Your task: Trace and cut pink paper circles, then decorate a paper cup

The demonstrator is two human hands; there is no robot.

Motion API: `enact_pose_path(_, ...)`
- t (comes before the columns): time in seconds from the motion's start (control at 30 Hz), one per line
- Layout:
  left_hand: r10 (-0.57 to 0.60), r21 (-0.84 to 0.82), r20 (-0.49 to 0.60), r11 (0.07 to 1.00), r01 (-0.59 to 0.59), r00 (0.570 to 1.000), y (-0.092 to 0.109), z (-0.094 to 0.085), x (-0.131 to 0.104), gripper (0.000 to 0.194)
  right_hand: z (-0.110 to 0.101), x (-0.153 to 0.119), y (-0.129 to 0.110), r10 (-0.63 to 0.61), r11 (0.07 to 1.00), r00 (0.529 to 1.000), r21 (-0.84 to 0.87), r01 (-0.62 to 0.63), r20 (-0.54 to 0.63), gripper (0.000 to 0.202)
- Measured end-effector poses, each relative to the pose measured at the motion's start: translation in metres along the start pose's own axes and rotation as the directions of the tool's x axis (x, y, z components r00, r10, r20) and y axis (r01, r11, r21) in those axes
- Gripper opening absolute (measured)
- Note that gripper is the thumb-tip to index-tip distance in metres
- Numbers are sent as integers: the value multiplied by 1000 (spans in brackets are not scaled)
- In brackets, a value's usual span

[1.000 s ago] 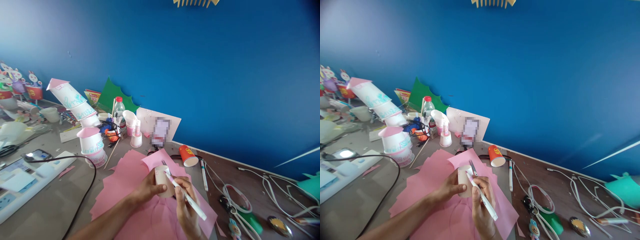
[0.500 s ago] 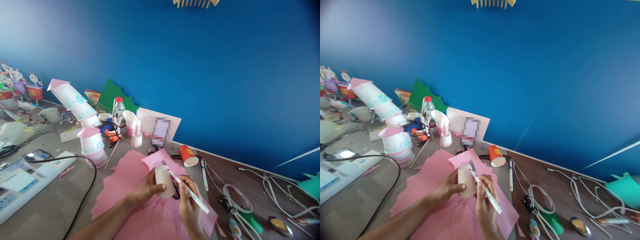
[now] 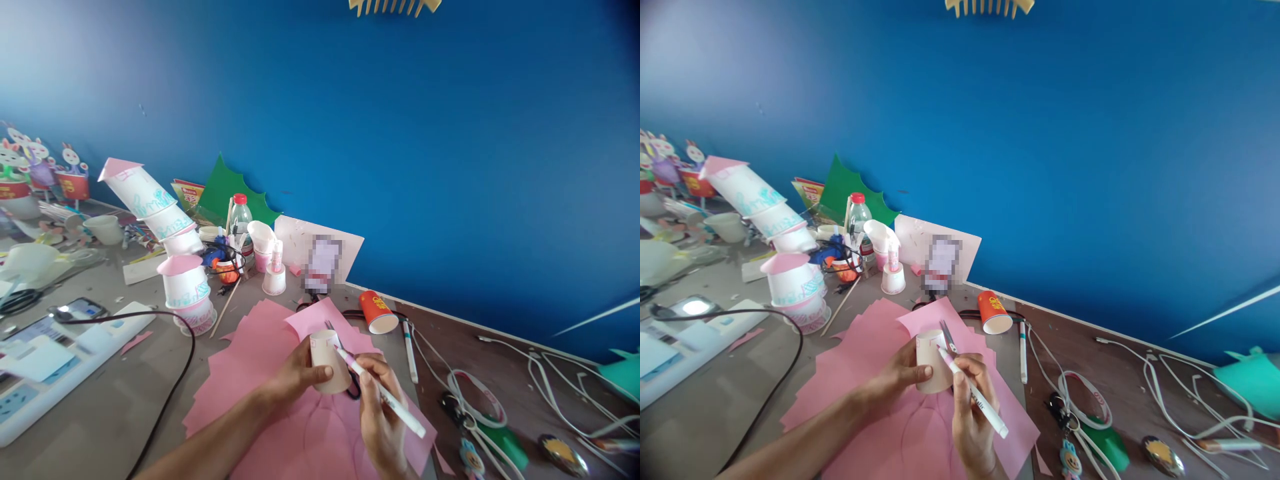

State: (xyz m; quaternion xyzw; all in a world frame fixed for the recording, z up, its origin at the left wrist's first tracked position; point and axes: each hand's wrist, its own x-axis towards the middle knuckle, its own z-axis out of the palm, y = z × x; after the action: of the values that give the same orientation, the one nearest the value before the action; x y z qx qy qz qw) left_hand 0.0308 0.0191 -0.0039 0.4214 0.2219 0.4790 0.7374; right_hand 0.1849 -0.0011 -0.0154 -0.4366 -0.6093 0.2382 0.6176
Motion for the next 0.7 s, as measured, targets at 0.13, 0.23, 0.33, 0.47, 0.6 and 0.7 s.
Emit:
enact_pose_path(0.13,-10,-3,-13,1000,10,1000,4,1,-1,49,-1,-2,-1,-43,999,998,-12,44,52,14)
enact_pose_path(0.23,-25,2,-5,1000,25,1000,5,1,-1,50,-2,-4,1,-45,999,994,-11,46,97,13)
enact_pose_path(0.33,-15,-3,-4,1000,15,1000,4,1,-1,51,-2,-5,3,-43,999,991,-14,45,123,13)
enact_pose_path(0.47,-10,12,15,1000,10,1000,4,1,0,48,-1,-4,2,-38,999,993,-16,40,112,13)
enact_pose_path(0.6,-29,4,-35,1000,29,999,1,-1,1,54,0,-1,-1,-4,1000,999,-17,4,38,15)
enact_pose_path(0.7,-39,-8,-64,999,39,997,-3,-4,1,60,1,2,0,51,999,999,-3,-51,-10,19)
